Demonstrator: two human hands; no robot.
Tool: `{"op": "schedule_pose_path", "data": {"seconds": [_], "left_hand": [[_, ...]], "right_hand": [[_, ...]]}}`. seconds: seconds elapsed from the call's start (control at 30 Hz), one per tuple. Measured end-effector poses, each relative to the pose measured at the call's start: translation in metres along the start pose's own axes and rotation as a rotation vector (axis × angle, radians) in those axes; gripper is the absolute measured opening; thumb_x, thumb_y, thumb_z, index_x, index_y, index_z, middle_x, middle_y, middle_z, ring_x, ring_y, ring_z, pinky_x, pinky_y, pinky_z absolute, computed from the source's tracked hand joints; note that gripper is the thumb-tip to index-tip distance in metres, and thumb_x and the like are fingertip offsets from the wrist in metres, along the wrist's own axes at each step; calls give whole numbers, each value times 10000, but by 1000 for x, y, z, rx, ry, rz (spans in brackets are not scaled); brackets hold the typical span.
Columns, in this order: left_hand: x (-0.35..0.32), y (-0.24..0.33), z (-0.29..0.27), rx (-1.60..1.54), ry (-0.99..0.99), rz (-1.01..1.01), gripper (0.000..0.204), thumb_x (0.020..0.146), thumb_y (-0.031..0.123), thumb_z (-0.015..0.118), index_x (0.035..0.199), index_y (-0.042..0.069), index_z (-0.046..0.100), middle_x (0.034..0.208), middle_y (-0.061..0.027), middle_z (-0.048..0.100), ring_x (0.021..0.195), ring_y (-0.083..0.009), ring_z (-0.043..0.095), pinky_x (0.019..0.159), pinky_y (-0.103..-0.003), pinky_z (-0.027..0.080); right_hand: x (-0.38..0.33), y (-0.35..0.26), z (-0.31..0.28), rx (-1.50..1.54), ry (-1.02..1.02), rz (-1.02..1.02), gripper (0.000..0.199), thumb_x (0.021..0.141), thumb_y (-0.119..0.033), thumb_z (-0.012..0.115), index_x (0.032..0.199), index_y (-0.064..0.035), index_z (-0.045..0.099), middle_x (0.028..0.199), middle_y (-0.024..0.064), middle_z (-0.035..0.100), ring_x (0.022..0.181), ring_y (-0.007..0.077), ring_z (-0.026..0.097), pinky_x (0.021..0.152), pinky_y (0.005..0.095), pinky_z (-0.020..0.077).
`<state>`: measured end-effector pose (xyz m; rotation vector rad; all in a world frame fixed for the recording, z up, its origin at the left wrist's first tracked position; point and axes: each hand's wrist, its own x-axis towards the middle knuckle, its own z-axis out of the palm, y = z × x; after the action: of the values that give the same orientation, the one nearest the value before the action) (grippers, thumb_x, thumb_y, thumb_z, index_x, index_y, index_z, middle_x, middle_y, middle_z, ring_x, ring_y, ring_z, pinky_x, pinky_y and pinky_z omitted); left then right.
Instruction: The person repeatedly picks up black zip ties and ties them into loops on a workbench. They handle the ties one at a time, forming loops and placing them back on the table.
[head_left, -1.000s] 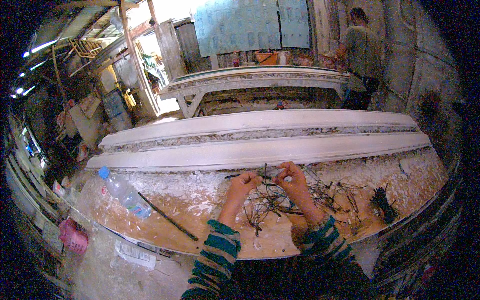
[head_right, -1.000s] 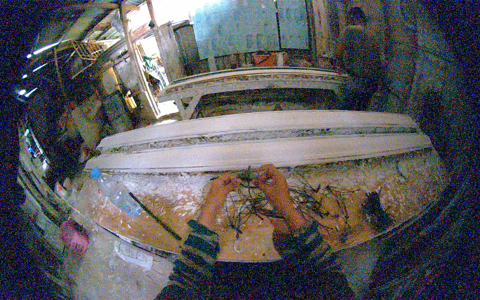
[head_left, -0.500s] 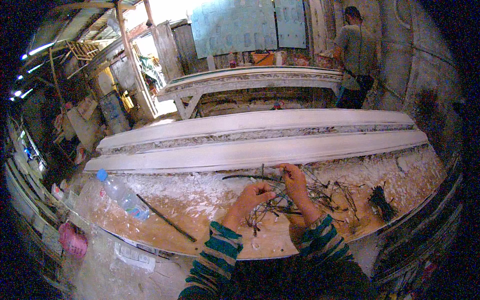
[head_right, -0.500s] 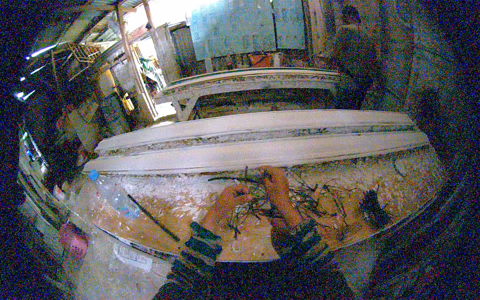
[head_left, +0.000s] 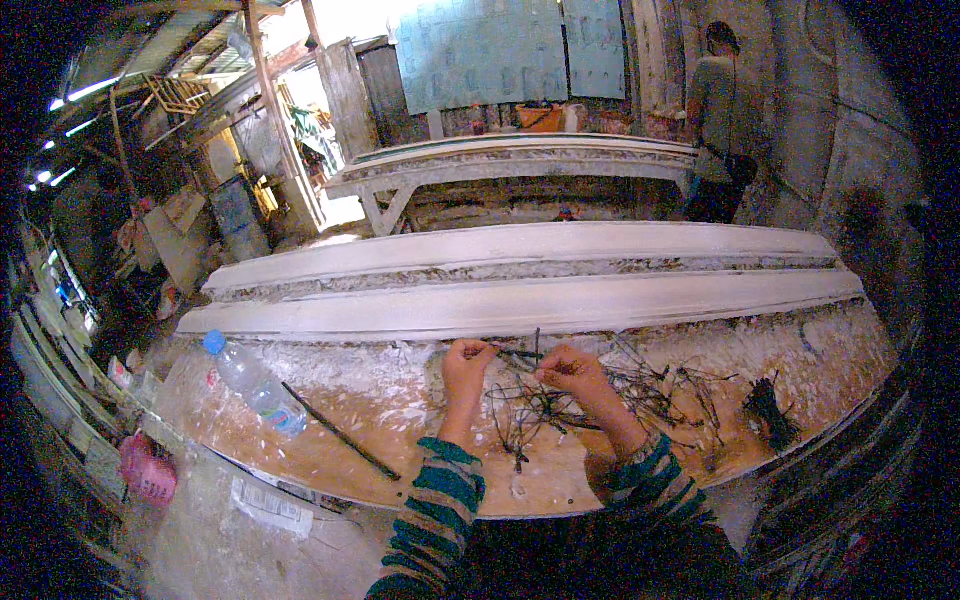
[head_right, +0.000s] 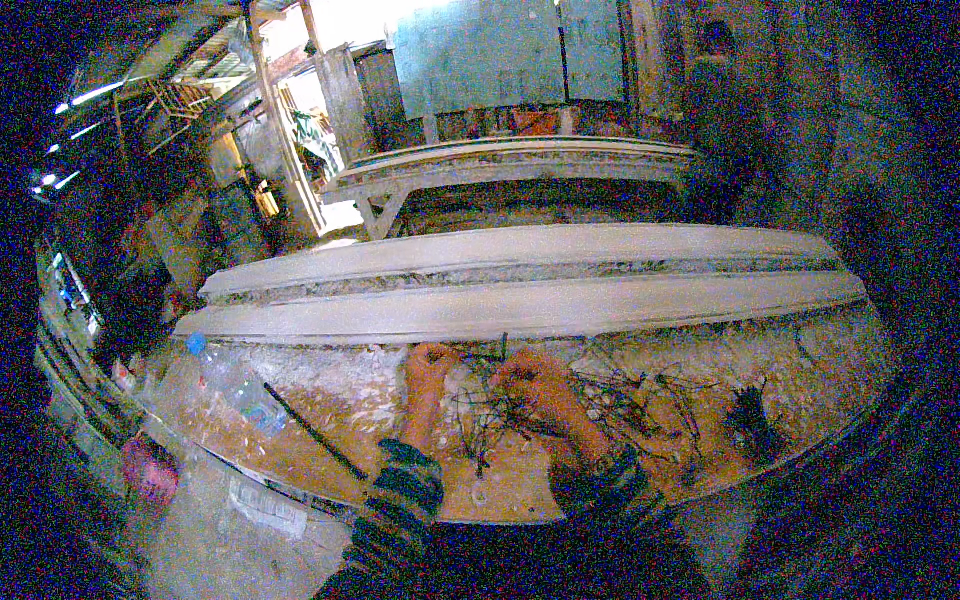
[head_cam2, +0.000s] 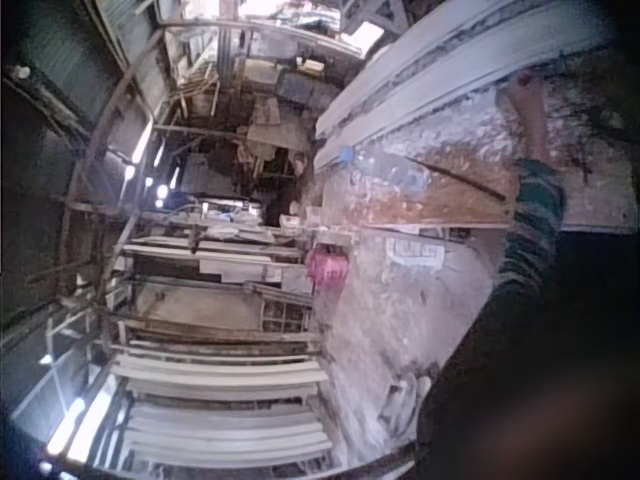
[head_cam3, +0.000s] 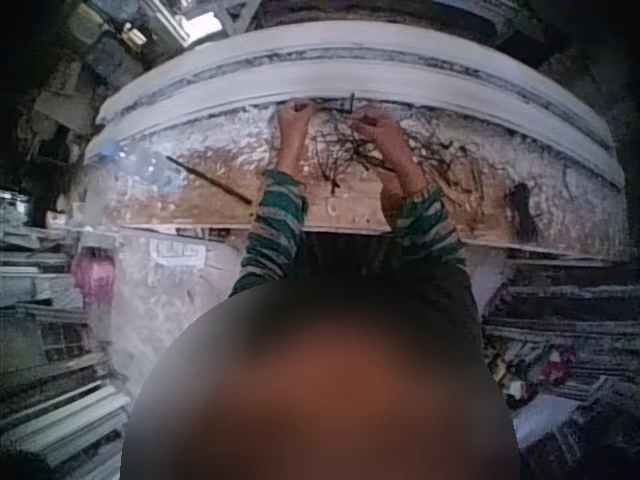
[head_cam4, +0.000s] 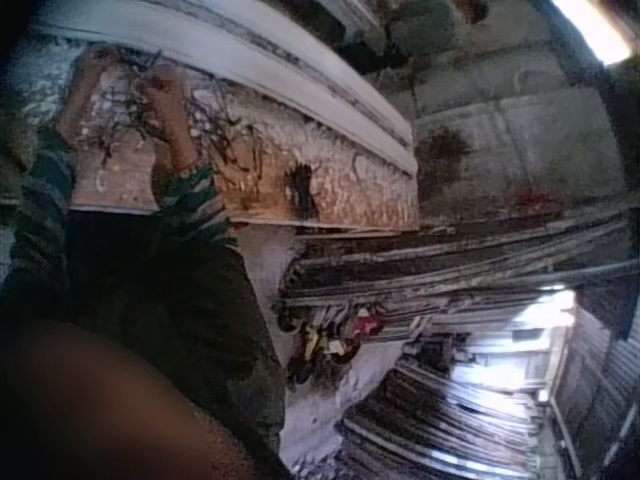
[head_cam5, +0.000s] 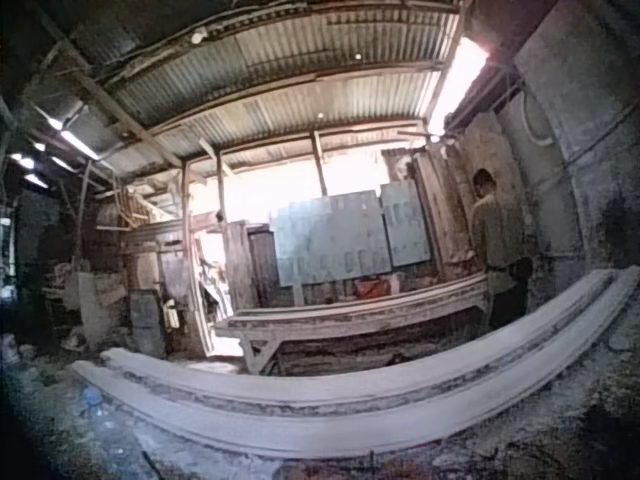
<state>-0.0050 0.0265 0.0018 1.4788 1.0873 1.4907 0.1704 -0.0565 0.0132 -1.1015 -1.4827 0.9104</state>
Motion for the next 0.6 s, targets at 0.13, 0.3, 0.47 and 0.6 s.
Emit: {"op": "schedule_pose_path", "data": {"seconds": [0.13,0.3,0.47,0.6], "left_hand": [[1,-2,0,71,14,2,161,673,114,719,695,20,590,656,-24,589,614,-99,511,591,-240,415],[0,-3,0,60,-43,-17,139,697,105,703,714,12,601,664,-26,596,636,-96,528,600,-236,429],[-4,-2,5,-90,-200,-65,105,732,101,669,741,11,616,663,-24,606,638,-104,550,630,-232,450],[-9,3,8,-7,-327,-16,121,750,119,655,743,6,613,673,-19,604,629,-103,552,631,-229,454]], "right_hand": [[-5,-12,13,75,-217,-103,97,754,-121,649,803,-43,620,940,76,560,913,183,524,809,305,416],[-9,-23,14,102,-200,-113,99,737,-110,659,802,-44,624,979,76,567,907,170,525,801,295,417],[-9,-26,8,132,-128,53,74,720,-88,664,753,-48,612,799,26,597,777,124,547,732,262,429],[-8,-15,5,218,-29,86,88,718,-79,663,703,-60,578,711,3,586,685,89,538,641,239,430]]}}
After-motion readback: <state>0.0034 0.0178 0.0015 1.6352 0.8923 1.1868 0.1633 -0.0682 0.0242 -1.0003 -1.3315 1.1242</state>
